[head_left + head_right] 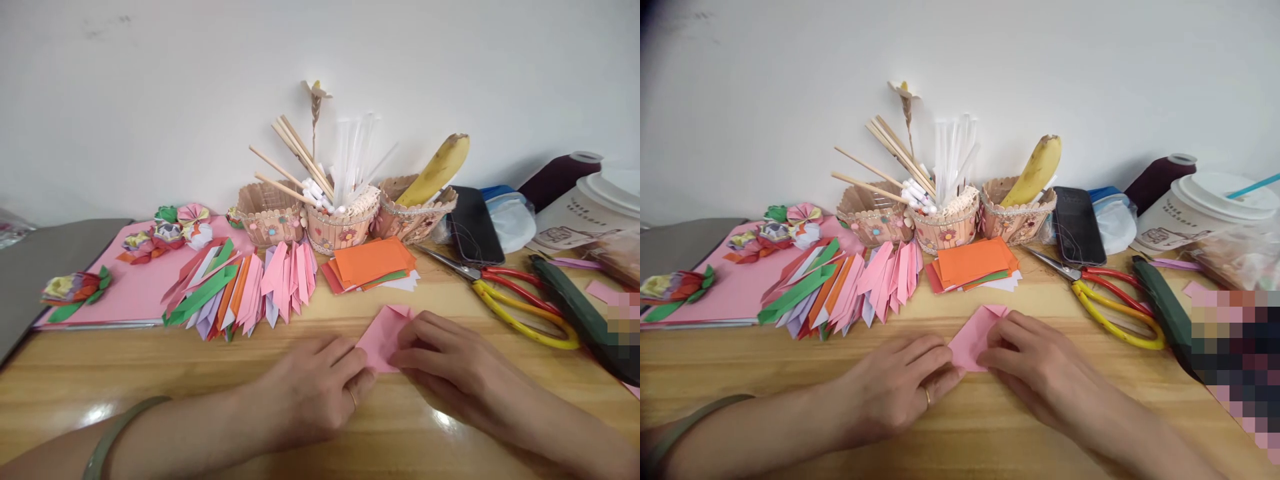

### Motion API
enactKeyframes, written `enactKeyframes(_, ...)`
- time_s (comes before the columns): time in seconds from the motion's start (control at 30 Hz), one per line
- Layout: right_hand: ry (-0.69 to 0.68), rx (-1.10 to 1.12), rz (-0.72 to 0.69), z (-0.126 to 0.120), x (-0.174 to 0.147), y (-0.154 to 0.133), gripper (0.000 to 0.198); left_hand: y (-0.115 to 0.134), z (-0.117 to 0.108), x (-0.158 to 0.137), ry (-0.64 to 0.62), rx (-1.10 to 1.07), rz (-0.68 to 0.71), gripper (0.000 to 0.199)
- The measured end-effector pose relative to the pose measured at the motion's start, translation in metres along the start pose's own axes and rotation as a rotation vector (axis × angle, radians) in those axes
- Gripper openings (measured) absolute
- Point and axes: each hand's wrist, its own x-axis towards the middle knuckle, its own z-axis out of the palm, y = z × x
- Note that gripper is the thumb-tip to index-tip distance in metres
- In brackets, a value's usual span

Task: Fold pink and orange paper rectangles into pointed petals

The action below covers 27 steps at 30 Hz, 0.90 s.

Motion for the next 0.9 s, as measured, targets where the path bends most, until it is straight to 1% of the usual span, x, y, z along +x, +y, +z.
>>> enactKeyframes(0.07, -0.014, -0.057, -0.049, -0.001, 0.001, -0.005, 0.019, -0.005, -0.001, 0.0, 0.058, 0.078, -0.001, 0.013)
enactKeyframes(0.13, -0.037, -0.065, -0.062, 0.0, 0.003, -0.012, 0.02, -0.008, 0.0, 0.001, 0.085, 0.131, -0.025, 0.013)
enactKeyframes(0.2, -0.047, -0.066, -0.055, 0.002, 0.005, -0.018, 0.021, -0.01, 0.001, 0.001, 0.108, 0.12, -0.035, 0.015)
enactKeyframes(0.27, -0.042, -0.074, -0.037, 0.004, 0.007, -0.021, 0.02, -0.01, 0.002, 0.001, 0.136, 0.068, -0.013, 0.017)
enactKeyframes(0.37, -0.009, -0.065, -0.027, 0.005, 0.007, -0.02, 0.019, -0.008, 0.001, 0.001, 0.17, 0.013, 0.013, 0.019)
enactKeyframes(0.43, 0.076, -0.042, -0.018, 0.007, 0.006, -0.016, 0.022, -0.008, -0.001, 0.0, 0.176, 0.015, 0.027, 0.021)
enactKeyframes(0.53, 0.276, -0.022, 0.082, 0.012, 0.004, -0.008, 0.026, -0.008, -0.005, -0.001, 0.187, 0.053, 0.071, 0.027)
enactKeyframes(0.6, 0.333, -0.024, 0.169, 0.016, 0.004, -0.005, 0.023, -0.009, -0.006, -0.001, 0.201, 0.082, 0.09, 0.032)
enactKeyframes(0.77, 0.31, -0.037, 0.286, 0.022, 0.007, -0.005, 0.018, -0.015, -0.005, 0.002, 0.198, 0.08, 0.073, 0.036)
enactKeyframes(0.9, 0.318, -0.008, 0.348, 0.025, 0.01, -0.006, 0.014, -0.018, -0.006, 0.001, 0.179, 0.054, 0.075, 0.038)
